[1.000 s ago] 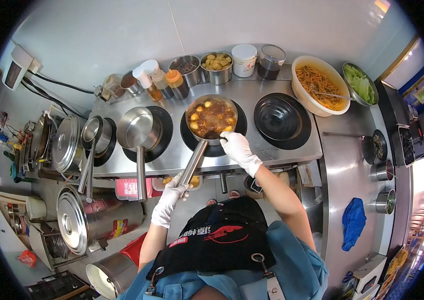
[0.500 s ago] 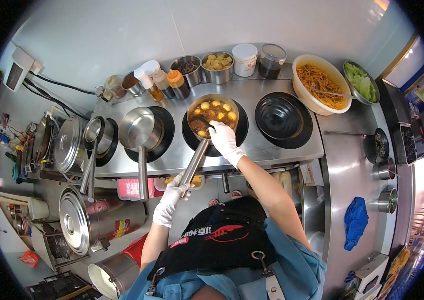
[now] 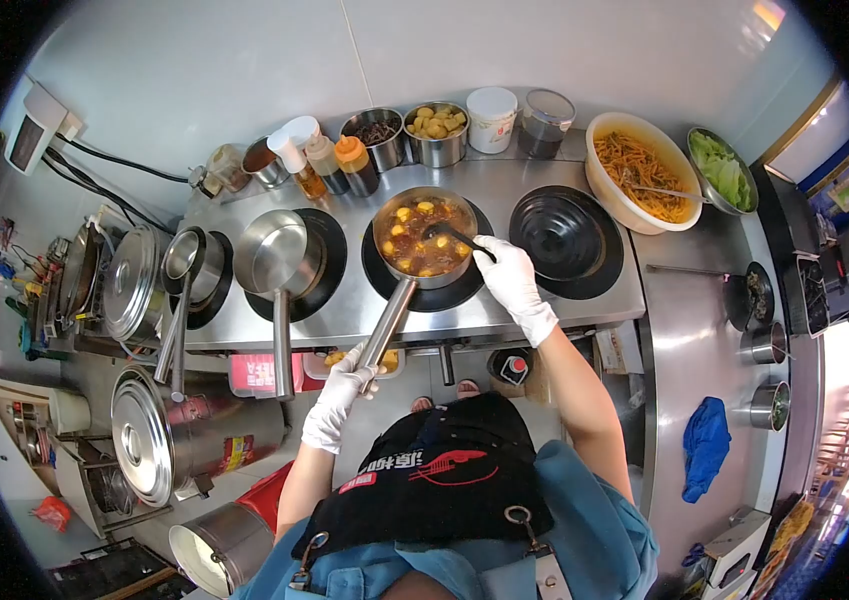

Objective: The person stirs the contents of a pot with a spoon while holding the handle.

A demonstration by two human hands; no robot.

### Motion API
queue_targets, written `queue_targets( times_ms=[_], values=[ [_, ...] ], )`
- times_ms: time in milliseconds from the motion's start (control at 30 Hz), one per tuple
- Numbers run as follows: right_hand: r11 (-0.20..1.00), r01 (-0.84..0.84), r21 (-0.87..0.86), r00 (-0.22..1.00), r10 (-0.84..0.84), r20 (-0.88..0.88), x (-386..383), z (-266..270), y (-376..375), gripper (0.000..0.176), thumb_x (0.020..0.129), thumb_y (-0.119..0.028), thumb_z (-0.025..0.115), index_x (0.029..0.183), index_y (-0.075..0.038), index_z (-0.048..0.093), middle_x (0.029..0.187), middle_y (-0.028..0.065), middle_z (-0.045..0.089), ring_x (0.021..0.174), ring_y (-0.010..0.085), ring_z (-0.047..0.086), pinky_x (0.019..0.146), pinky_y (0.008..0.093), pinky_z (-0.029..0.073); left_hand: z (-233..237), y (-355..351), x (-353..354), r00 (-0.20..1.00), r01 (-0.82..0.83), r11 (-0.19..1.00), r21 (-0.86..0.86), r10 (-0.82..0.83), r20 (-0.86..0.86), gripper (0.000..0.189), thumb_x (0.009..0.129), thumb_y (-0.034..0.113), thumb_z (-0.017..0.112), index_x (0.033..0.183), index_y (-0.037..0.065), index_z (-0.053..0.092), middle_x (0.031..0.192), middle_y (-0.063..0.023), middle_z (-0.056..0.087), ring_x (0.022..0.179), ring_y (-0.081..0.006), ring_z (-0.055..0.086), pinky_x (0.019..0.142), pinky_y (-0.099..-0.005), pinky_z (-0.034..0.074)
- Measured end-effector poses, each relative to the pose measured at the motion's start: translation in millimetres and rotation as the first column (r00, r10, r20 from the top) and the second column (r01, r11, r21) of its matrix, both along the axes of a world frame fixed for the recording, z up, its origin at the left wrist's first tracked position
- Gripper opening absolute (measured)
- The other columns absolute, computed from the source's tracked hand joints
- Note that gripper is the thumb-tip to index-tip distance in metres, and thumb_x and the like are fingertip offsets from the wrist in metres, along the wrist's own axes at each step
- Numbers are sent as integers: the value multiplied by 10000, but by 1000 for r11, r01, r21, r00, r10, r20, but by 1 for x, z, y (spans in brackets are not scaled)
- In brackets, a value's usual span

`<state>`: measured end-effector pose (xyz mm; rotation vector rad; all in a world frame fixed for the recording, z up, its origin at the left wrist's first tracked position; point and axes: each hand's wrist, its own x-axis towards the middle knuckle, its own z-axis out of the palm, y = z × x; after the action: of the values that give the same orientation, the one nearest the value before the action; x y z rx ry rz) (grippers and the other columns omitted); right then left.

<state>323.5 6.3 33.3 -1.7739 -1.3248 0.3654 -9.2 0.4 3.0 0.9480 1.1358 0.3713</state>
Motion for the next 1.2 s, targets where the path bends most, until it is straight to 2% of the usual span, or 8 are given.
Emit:
queue_targets(
  times_ms=[133, 333, 533, 767, 833, 1033, 1100, 1200],
  values=[
    [995, -8, -103, 984, 26, 177, 6, 20, -20, 251, 806, -159, 632, 1026, -45, 677, 992, 156, 669, 903, 319, 642, 810, 373, 507, -2, 0, 0, 1000, 15, 1000, 9, -14, -12, 650, 840, 68, 618, 1433, 104, 356, 953, -45, 668, 583, -83, 563, 494, -205, 469],
    [968, -35, -247, 959, 103, 264, 5, 31, -31, 229, 806, -167, 627, 1000, -60, 680, 945, 150, 673, 860, 320, 646, 776, 391, 510, -1, 1, 0, 1000, 26, 1000, 6, -26, -9, 643, 845, 74, 610, 1435, 116, 356, 961, -44, 667, 591, -82, 564, 499, -203, 466],
    [966, -32, -258, 939, 118, 322, 3, 27, -28, 219, 807, -175, 621, 987, -66, 683, 904, 152, 673, 832, 327, 647, 760, 406, 511, -5, 1, -2, 1000, 26, 1000, 4, -26, -12, 641, 848, 78, 607, 1436, 124, 356, 974, -43, 666, 600, -83, 566, 507, -201, 465],
    [925, -38, -378, 938, 163, 306, 0, 19, -10, 214, 808, -194, 613, 970, -70, 679, 895, 172, 666, 841, 338, 642, 767, 415, 504, 0, 1, 0, 999, 45, 999, 15, -44, -27, 643, 847, 79, 607, 1437, 133, 357, 973, -39, 667, 604, -84, 567, 513, -202, 468],
    [903, -72, -424, 965, 170, 200, -3, 11, -4, 214, 814, -200, 606, 966, -66, 676, 891, 177, 663, 849, 347, 638, 771, 419, 501, -1, 1, -1, 999, 44, 999, 15, -43, -22, 642, 847, 80, 607, 1437, 129, 357, 974, -39, 667, 605, -84, 568, 515, -203, 468],
    [939, -73, -336, 983, 125, 134, -29, -6, -3, 223, 823, -208, 603, 970, -56, 674, 915, 174, 666, 872, 348, 637, 784, 420, 502, -5, 0, -2, 1000, 30, 999, 13, -30, -7, 640, 845, 84, 608, 1434, 107, 357, 966, -46, 671, 597, -84, 568, 511, -200, 469],
    [973, -85, -213, 981, 118, 151, -36, -18, 0, 227, 820, -205, 606, 971, -48, 672, 923, 170, 668, 873, 346, 638, 784, 415, 504, -3, 0, -1, 1000, 26, 1000, 12, -26, -6, 640, 844, 85, 608, 1433, 102, 356, 962, -49, 672, 593, -83, 568, 509, -199, 469],
    [981, -71, -180, 982, 100, 158, -49, -30, 5, 228, 822, -199, 605, 984, -51, 667, 916, 163, 672, 862, 344, 640, 779, 416, 506, 1, 0, -1, 1000, 26, 1000, 9, -26, -6, 645, 843, 85, 609, 1435, 101, 352, 954, -49, 674, 586, -82, 566, 507, -197, 469]
  ],
)
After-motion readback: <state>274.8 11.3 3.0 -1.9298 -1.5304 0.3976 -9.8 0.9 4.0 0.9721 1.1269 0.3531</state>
